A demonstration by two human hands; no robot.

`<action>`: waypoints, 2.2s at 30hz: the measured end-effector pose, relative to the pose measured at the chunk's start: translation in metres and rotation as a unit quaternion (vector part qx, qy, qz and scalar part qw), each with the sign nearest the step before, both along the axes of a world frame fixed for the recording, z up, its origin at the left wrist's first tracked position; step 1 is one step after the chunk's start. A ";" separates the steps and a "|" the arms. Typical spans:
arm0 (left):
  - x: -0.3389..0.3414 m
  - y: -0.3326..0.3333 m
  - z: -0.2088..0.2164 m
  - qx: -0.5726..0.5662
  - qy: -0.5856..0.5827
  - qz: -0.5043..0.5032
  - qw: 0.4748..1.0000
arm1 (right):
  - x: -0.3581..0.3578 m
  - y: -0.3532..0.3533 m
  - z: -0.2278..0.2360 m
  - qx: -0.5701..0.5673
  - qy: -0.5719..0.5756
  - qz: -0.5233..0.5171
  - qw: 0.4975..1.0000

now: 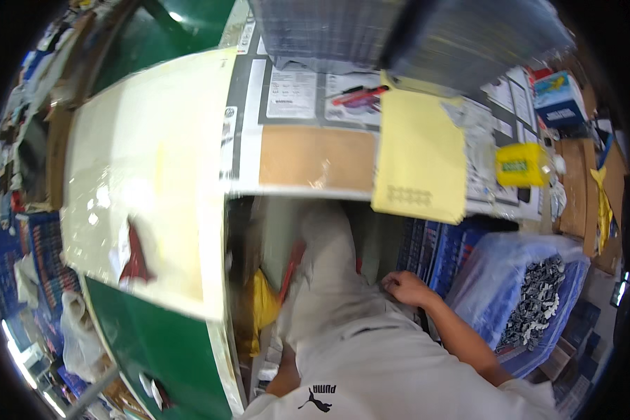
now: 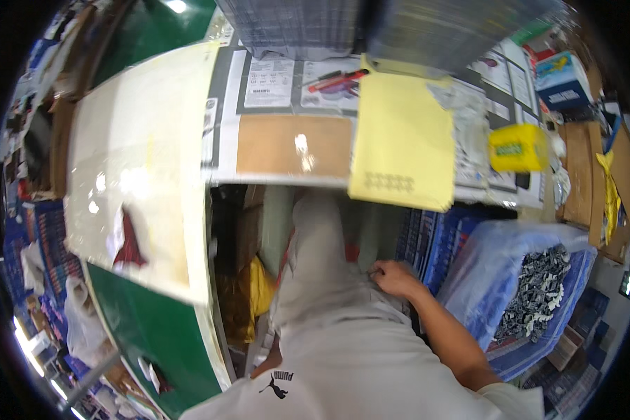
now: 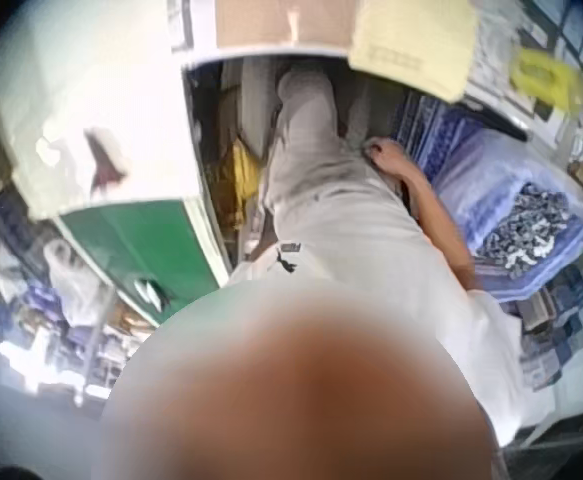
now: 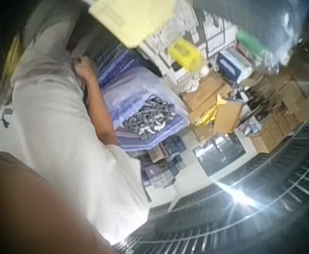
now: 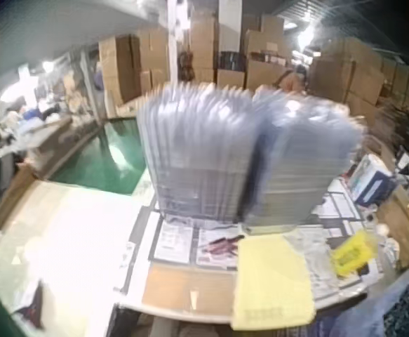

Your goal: The person sorts small plastic parts from a bin, then assembles two white shark-shaped items by attaching red fins and wiping them with a cloth. The finished items are placed on a workbench.

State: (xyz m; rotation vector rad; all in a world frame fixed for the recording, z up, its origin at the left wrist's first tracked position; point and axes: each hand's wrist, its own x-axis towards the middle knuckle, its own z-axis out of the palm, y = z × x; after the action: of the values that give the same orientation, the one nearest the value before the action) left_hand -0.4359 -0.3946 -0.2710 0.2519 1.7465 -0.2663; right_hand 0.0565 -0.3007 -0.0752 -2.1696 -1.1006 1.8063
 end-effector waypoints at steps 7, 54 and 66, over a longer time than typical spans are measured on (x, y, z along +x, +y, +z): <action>0.052 0.014 0.018 0.017 0.032 0.025 0.999 | -0.022 0.063 -0.211 0.026 -0.236 0.304 0.923; -0.236 0.299 0.319 0.429 0.416 -0.200 0.777 | 0.023 0.111 -0.314 -0.076 -0.150 0.354 0.920; 0.069 0.299 0.393 0.681 0.230 -0.430 0.546 | 0.016 0.140 -0.193 0.216 -0.168 0.103 0.956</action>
State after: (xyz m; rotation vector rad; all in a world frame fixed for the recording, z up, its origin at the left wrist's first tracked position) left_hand -0.3664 -0.0954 0.1216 2.4123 1.8112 0.4904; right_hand 0.0722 -0.1603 -0.2679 -2.1887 -1.6650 1.1220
